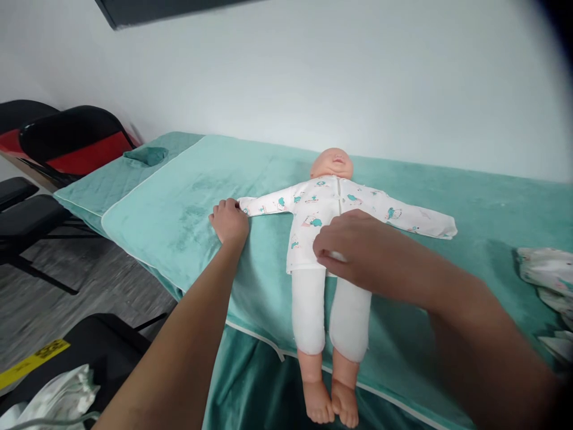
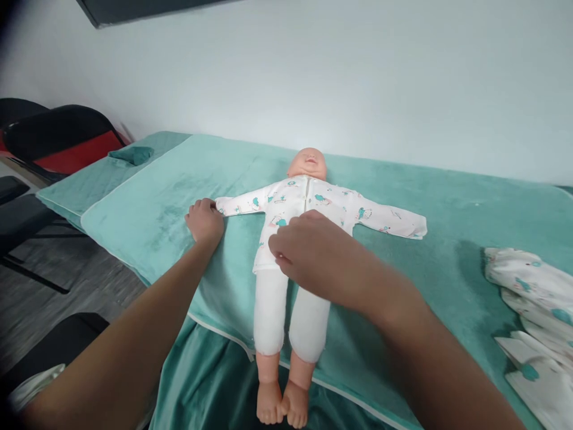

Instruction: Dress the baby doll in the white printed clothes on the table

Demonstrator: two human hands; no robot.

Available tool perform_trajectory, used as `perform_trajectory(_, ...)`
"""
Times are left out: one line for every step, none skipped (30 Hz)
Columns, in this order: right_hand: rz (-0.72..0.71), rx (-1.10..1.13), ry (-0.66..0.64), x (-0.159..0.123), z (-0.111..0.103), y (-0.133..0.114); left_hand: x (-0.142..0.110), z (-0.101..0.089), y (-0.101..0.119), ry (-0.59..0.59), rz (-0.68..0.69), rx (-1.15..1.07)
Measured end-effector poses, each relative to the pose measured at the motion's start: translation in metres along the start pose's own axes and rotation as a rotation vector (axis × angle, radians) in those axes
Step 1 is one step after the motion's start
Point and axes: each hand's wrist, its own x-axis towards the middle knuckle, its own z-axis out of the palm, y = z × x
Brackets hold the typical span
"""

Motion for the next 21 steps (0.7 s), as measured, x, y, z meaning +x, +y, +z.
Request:
perform_trajectory(0.021, 0.098, 0.066, 0.001, -0.001, 0.005, 0.0, 0.0, 0.0, -0.001, -0.004, 0.001)
perform_trajectory(0.075, 0.179, 0.165, 0.003, -0.001, 0.013, 0.0, 0.0, 0.001, -0.002, -0.007, 0.001)
perform_trajectory(0.162, 0.221, 0.29, 0.003, 0.001, 0.023, 0.0, 0.0, 0.001, -0.003, -0.009, -0.001)
perform_trajectory(0.275, 0.218, 0.425, 0.003, 0.005, 0.035, 0.0, 0.0, 0.001, -0.004, -0.01, -0.005)
perform_trajectory(0.402, 0.168, 0.549, 0.001, 0.01, 0.049, 0.0, 0.001, 0.001, -0.003, -0.012, -0.01)
perform_trajectory(0.526, 0.101, 0.636, -0.004, 0.017, 0.063, 0.001, 0.001, 0.0, -0.002, -0.015, -0.019)
perform_trajectory(0.639, 0.051, 0.68, -0.01, 0.025, 0.078, 0.001, 0.001, 0.0, 0.0, -0.015, -0.036)
perform_trajectory(0.751, 0.021, 0.692, -0.017, 0.033, 0.091, 0.002, 0.001, -0.001, 0.009, -0.013, -0.061)
perform_trajectory(0.864, -0.009, 0.673, -0.026, 0.041, 0.102, 0.002, 0.0, -0.002, 0.026, -0.011, -0.095)
perform_trajectory(0.972, -0.033, 0.626, -0.036, 0.049, 0.11, 0.001, -0.002, -0.002, 0.053, -0.01, -0.137)
perform_trajectory(1.056, -0.041, 0.55, -0.045, 0.056, 0.115, 0.0, -0.004, -0.003, 0.09, -0.016, -0.183)
perform_trajectory(1.108, -0.038, 0.473, -0.053, 0.062, 0.117, -0.002, -0.007, -0.003, 0.134, -0.032, -0.229)
perform_trajectory(1.125, -0.021, 0.412, -0.059, 0.068, 0.115, -0.006, -0.01, -0.003, 0.178, -0.057, -0.274)
perform_trajectory(1.112, 0.005, 0.374, -0.064, 0.072, 0.111, -0.011, -0.013, -0.002, 0.217, -0.087, -0.321)
perform_trajectory(1.083, 0.029, 0.368, -0.067, 0.076, 0.104, -0.017, -0.016, 0.001, 0.243, -0.117, -0.373)
perform_trajectory(1.044, 0.051, 0.384, -0.068, 0.079, 0.097, -0.025, -0.019, 0.004, 0.249, -0.145, -0.43)
perform_trajectory(1.003, 0.07, 0.407, -0.067, 0.081, 0.09, -0.034, -0.021, 0.008, 0.23, -0.16, -0.491)
perform_trajectory(0.971, 0.088, 0.429, -0.066, 0.083, 0.083, -0.044, -0.023, 0.013, 0.189, -0.16, -0.551)
perform_trajectory(0.946, 0.106, 0.447, -0.063, 0.084, 0.077, -0.054, -0.026, 0.019, 0.128, -0.145, -0.605)
perform_trajectory(0.924, 0.126, 0.463, -0.061, 0.085, 0.072, -0.064, -0.028, 0.025, 0.048, -0.116, -0.649)
perform_trajectory(0.905, 0.153, 0.477, -0.058, 0.086, 0.069, -0.074, -0.031, 0.031, -0.049, -0.078, -0.683)
